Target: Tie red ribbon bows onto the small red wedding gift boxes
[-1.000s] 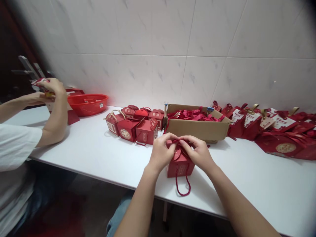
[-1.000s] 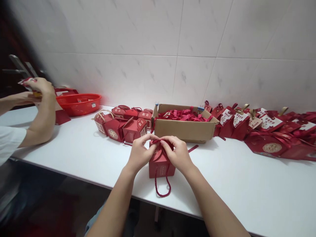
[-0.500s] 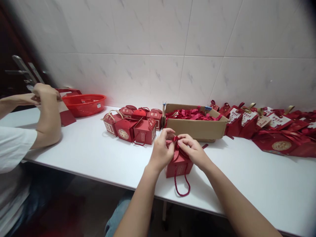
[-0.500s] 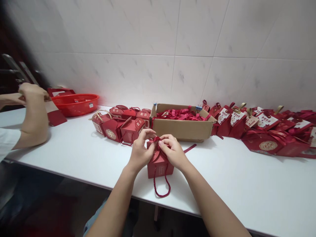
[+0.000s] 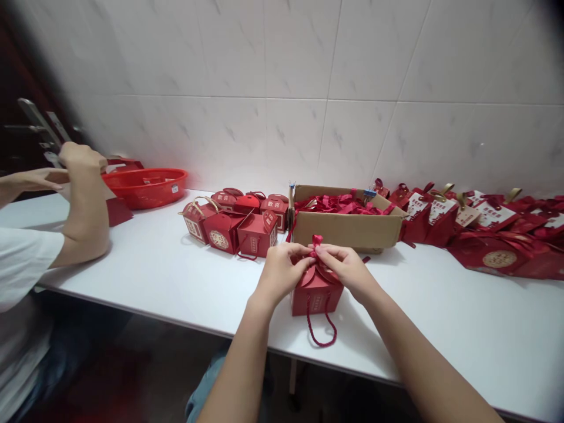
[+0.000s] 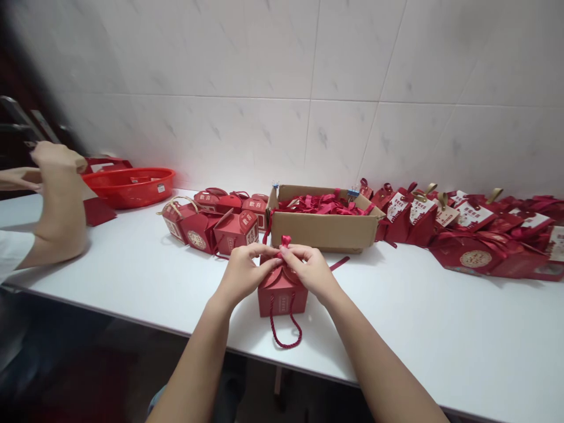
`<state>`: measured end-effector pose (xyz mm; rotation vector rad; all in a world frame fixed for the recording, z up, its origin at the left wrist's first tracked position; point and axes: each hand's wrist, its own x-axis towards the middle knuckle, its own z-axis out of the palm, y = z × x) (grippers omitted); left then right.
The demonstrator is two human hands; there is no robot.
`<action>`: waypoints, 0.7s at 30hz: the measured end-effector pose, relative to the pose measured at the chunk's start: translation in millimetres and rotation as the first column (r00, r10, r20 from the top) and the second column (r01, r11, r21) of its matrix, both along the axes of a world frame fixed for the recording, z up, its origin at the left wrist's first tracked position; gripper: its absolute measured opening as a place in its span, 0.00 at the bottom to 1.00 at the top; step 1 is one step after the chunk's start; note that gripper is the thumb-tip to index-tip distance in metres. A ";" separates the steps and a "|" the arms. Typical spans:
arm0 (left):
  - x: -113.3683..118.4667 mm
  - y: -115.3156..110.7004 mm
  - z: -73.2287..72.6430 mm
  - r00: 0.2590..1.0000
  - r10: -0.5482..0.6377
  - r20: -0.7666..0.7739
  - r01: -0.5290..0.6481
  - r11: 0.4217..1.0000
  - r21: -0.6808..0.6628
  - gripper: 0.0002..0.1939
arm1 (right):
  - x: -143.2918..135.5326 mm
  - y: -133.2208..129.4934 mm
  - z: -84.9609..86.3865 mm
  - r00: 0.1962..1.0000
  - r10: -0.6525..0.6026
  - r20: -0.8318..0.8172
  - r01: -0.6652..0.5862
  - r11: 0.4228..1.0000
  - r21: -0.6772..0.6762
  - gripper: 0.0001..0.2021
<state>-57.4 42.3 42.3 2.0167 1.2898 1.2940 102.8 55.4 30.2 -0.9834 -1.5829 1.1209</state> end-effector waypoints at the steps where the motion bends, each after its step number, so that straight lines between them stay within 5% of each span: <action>1: -0.2 0.9 -0.5 1.000 -0.004 0.015 0.004 1.000 -0.010 0.05 | 1.1 -0.2 1.4 1.000 0.001 0.027 -0.002 1.000 0.010 0.19; 6: -3.9 3.3 -0.1 0.996 -0.057 0.062 0.062 0.995 -0.081 0.08 | 8.0 -1.1 4.5 0.973 -0.123 0.197 0.081 0.975 0.206 0.07; 11: -5.3 2.6 1.7 0.994 -0.083 0.076 0.089 0.992 -0.085 0.09 | 12.3 0.1 2.8 0.948 -0.149 0.282 0.027 0.918 0.395 0.10; 17: -5.8 3.5 1.4 0.996 -0.069 0.063 0.074 0.994 -0.080 0.09 | 18.9 3.4 4.0 0.868 -0.387 0.312 0.127 0.779 0.613 0.06; 21: -7.3 4.6 0.3 0.994 -0.077 0.077 0.086 0.990 -0.110 0.08 | 26.4 2.3 10.1 0.908 -0.340 0.245 0.210 0.875 0.436 0.05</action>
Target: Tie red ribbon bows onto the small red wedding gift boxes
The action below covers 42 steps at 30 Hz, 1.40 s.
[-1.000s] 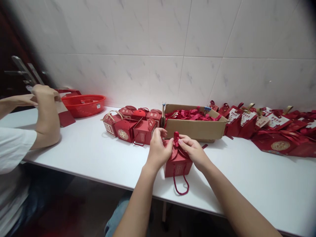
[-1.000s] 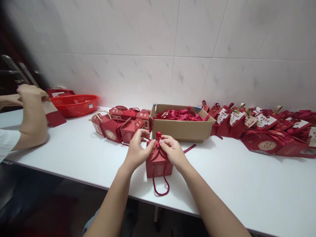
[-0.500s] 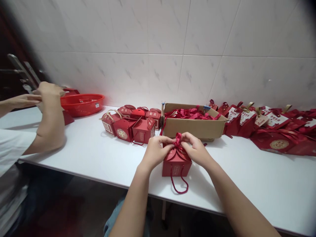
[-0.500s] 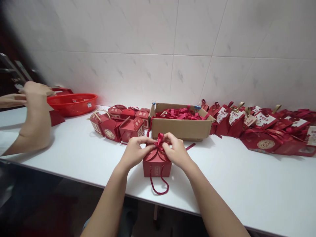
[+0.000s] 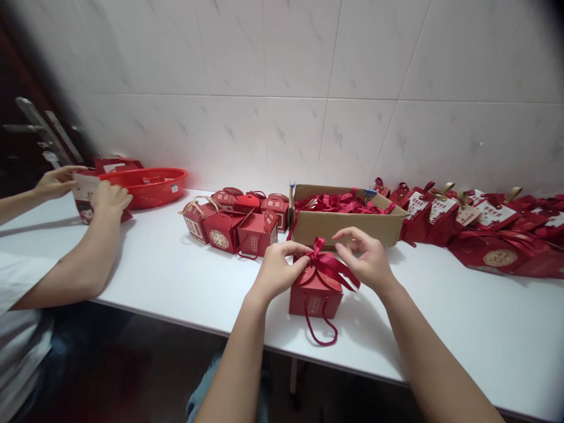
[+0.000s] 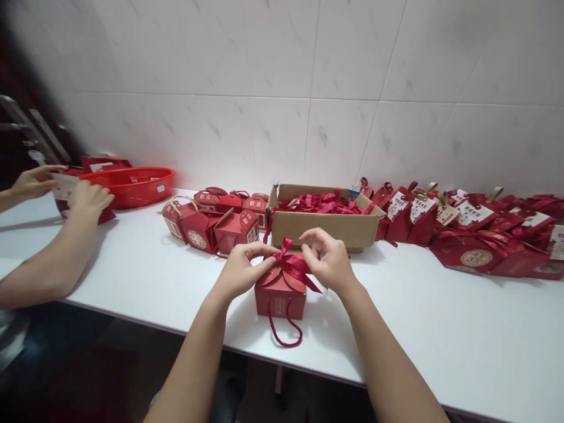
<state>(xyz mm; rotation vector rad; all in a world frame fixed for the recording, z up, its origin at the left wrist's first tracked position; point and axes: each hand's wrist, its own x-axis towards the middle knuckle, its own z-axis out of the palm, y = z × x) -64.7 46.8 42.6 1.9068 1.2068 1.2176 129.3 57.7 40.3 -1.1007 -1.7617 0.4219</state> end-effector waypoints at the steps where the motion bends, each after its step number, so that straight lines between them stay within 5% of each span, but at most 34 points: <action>1: 0.0 0.2 -0.1 1.000 0.001 -0.001 -0.001 1.000 -0.002 0.08 | 0.4 0.5 0.7 0.998 0.011 -0.067 -0.015 0.998 -0.060 0.07; 6: 2.7 -0.8 0.8 1.000 -0.001 -0.003 0.001 1.000 0.017 0.08 | -7.0 7.7 -3.0 0.967 0.078 -0.242 -0.124 0.976 -0.180 0.18; 11: 5.0 -2.4 -0.9 1.000 0.014 -0.023 -0.013 0.998 0.061 0.08 | -14.4 8.4 -5.2 0.937 0.153 -0.313 -0.245 0.929 -0.279 0.17; 22: -7.6 -9.1 6.1 0.960 0.135 -0.245 -0.070 0.964 0.256 0.09 | -17.7 13.0 -12.9 0.890 0.103 -0.445 -0.248 0.927 -0.281 0.16; 32: -5.8 -9.7 4.6 0.898 0.218 -0.383 -0.089 0.941 0.327 0.07 | -23.2 7.9 -25.9 0.997 0.010 -0.079 -0.005 0.998 0.062 0.08; 42: -10.4 -7.6 5.3 0.894 0.219 -0.391 -0.106 0.951 0.291 0.06 | -19.9 9.7 -24.3 1.000 0.011 -0.016 -0.010 0.999 0.037 0.09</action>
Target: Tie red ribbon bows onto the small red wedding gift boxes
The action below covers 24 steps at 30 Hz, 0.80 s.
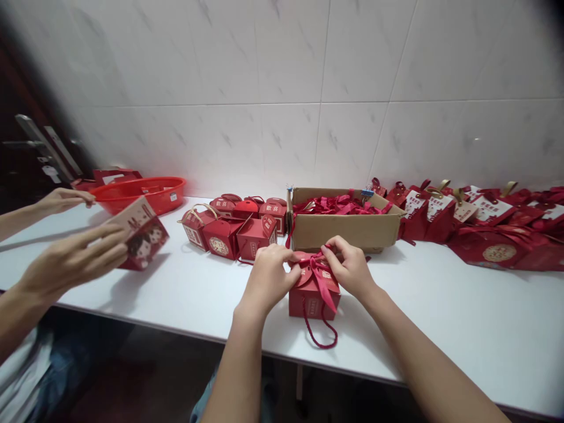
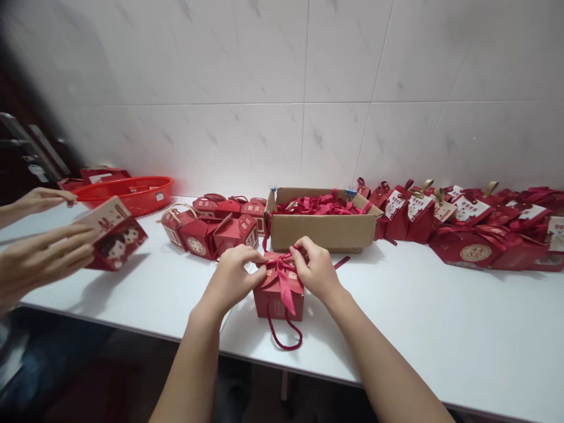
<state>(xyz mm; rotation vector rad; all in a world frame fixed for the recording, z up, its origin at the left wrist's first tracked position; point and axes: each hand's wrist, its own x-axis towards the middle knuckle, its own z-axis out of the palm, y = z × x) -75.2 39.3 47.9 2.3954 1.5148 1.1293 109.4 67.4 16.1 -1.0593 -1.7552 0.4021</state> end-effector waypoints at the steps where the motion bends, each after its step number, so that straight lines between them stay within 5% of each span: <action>1: -0.7 -0.9 0.5 1.000 -0.006 -0.003 0.006 1.000 -0.013 0.06 | 0.8 -0.1 1.0 1.000 -0.005 0.004 0.005 1.000 -0.004 0.09; 13: -1.9 -2.6 -0.5 0.999 -0.022 0.038 0.024 0.998 -0.063 0.08 | 5.0 2.9 3.4 0.994 -0.096 0.049 0.092 0.993 0.075 0.05; 17: 0.2 0.4 -4.9 0.991 -0.090 0.099 0.097 0.993 -0.071 0.13 | 9.9 -7.1 13.4 0.985 0.080 0.152 -0.117 0.960 0.255 0.14; 20: 0.6 2.3 -6.8 0.978 -0.137 0.156 0.151 0.986 -0.077 0.12 | 12.0 -13.5 17.2 0.886 0.263 0.382 -0.364 0.905 0.220 0.19; 24: -1.2 6.8 -9.3 0.967 -0.150 0.205 0.169 0.983 -0.076 0.12 | 9.0 -12.9 12.8 0.855 0.281 0.436 -0.399 0.893 0.209 0.15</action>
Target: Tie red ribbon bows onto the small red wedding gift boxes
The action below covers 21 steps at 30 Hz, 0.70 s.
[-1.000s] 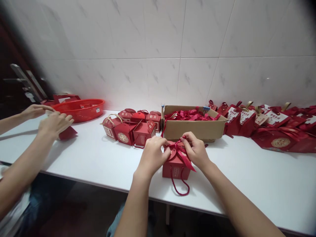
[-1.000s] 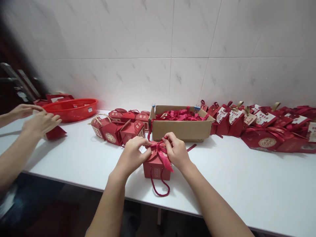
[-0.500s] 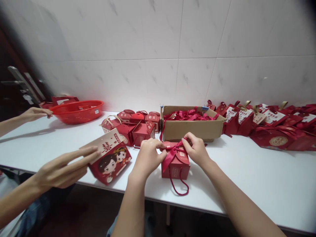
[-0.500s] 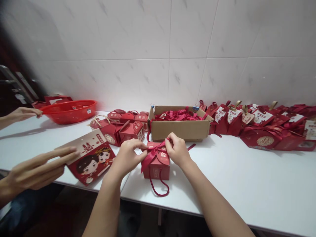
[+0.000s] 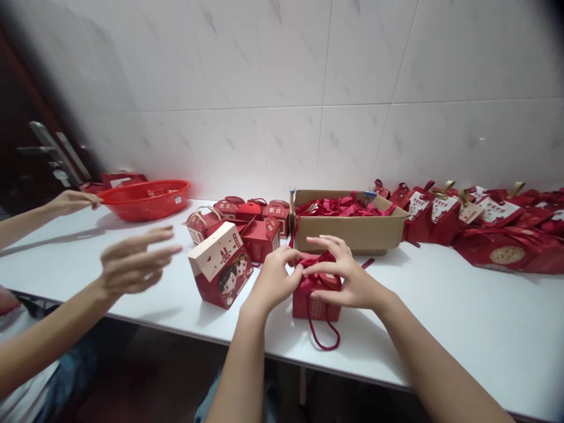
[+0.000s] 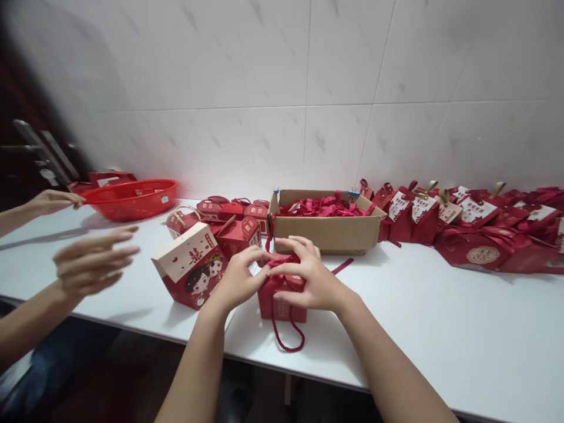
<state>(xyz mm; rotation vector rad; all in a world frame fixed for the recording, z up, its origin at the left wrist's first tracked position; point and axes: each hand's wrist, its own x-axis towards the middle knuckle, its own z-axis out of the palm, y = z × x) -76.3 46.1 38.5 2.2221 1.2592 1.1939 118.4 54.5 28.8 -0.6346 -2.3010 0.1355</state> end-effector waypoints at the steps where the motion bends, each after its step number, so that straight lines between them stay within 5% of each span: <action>1: -0.5 1.4 -0.8 1.000 0.006 0.007 -0.006 1.000 -0.002 0.12 | -0.4 0.9 -0.8 1.000 -0.002 -0.028 0.002 1.000 0.004 0.10; 7: -1.4 5.5 -3.1 1.000 0.004 0.017 -0.004 1.000 -0.011 0.12 | 15.3 1.6 13.1 0.992 0.082 -0.093 -0.100 0.974 -0.202 0.05; 14: -0.2 4.9 -3.0 0.999 0.025 0.025 -0.025 0.999 -0.024 0.11 | 45.2 1.2 20.9 0.992 0.096 0.076 -0.047 0.872 -0.487 0.10; 18: 0.9 4.7 -3.1 0.998 0.013 0.059 -0.011 1.000 -0.028 0.11 | 39.1 8.3 6.7 0.965 0.101 -0.241 -0.218 0.819 -0.531 0.20; 21: 2.4 3.4 -2.3 0.997 0.010 0.072 -0.009 1.000 -0.013 0.08 | 20.8 16.9 -5.7 0.813 -0.211 -0.543 -0.177 0.798 -0.577 0.25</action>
